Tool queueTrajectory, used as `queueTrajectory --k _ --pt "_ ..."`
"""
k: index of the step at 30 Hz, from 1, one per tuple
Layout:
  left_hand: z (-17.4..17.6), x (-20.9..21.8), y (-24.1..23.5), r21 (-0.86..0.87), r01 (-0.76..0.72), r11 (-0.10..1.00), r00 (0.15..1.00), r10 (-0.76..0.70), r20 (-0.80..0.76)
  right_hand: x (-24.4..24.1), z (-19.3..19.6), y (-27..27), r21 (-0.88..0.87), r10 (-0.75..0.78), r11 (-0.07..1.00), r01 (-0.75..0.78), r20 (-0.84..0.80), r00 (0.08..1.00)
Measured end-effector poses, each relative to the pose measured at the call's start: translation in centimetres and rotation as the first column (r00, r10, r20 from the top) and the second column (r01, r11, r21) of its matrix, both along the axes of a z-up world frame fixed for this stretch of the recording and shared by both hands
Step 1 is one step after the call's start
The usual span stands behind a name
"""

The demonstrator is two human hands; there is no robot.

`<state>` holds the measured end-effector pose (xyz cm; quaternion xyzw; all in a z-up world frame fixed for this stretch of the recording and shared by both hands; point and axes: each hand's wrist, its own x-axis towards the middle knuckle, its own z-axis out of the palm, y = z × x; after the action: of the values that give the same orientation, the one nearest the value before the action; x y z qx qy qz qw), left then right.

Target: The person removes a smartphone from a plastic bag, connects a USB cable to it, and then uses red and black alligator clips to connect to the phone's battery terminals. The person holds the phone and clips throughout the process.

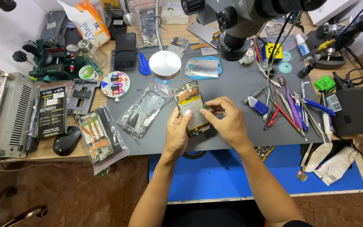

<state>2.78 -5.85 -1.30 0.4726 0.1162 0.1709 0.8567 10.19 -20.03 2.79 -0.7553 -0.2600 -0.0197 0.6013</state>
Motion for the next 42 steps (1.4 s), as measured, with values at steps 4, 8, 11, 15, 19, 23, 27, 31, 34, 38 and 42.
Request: queueTrajectory --k 4,8,11,15,19,23,27,31,34,38,42 --pt "0.8 0.0 -0.6 -0.076 0.008 0.997 1.000 -0.006 0.025 -0.3 0.3 0.5 -0.094 -0.038 0.994 0.057 0.191 0.981" --pt "-2.2 1.1 -1.0 -0.183 -0.024 0.983 0.999 0.030 0.028 -0.8 -0.5 1.5 -0.113 -0.095 0.977 0.182 0.532 0.841" --pt "-2.8 1.7 -1.6 -0.187 -0.087 0.978 0.996 0.086 -0.012 -1.7 -0.6 2.1 -0.107 -0.119 0.969 0.223 0.589 0.799" --pt "-2.4 2.0 -2.0 -0.144 -0.140 0.980 0.990 0.135 -0.044 -1.8 -0.9 2.1 -0.129 -0.146 0.964 0.233 0.476 0.867" --pt "-1.7 1.7 -1.8 -0.085 -0.131 0.988 0.991 0.128 -0.032 -1.8 -2.6 1.8 -0.153 -0.180 0.957 0.245 0.348 0.920" --pt "-0.2 1.7 -1.7 -0.109 -0.114 0.987 0.993 0.118 0.027 -2.4 -1.3 2.1 -0.129 -0.186 0.966 0.225 0.258 0.948" --pt "-4.0 2.6 -0.9 -0.085 -0.221 0.971 0.975 0.222 -0.006 -2.6 -1.2 2.0 0.058 -0.046 0.997 0.053 -0.121 0.992" --pt "-3.7 2.3 -0.4 -0.028 -0.208 0.978 0.977 0.209 0.036 -2.1 -1.6 1.4 -0.058 -0.044 0.998 0.035 -0.156 0.987" --pt "-1.9 1.5 -0.2 -0.022 -0.192 0.981 0.981 0.193 0.032 -1.8 0.3 0.2 -0.115 -0.206 0.976 0.182 -0.256 0.944" --pt "-0.5 0.4 1.3 -0.264 -0.068 0.962 0.989 0.099 0.105 0.3 -0.1 -2.9 -0.116 -0.210 0.968 0.224 0.121 0.970" --pt "-0.3 -0.4 1.6 -0.395 0.041 0.918 0.990 0.017 0.142 1.3 -4.6 -6.1 -0.386 -0.006 0.863 0.326 0.638 0.770"
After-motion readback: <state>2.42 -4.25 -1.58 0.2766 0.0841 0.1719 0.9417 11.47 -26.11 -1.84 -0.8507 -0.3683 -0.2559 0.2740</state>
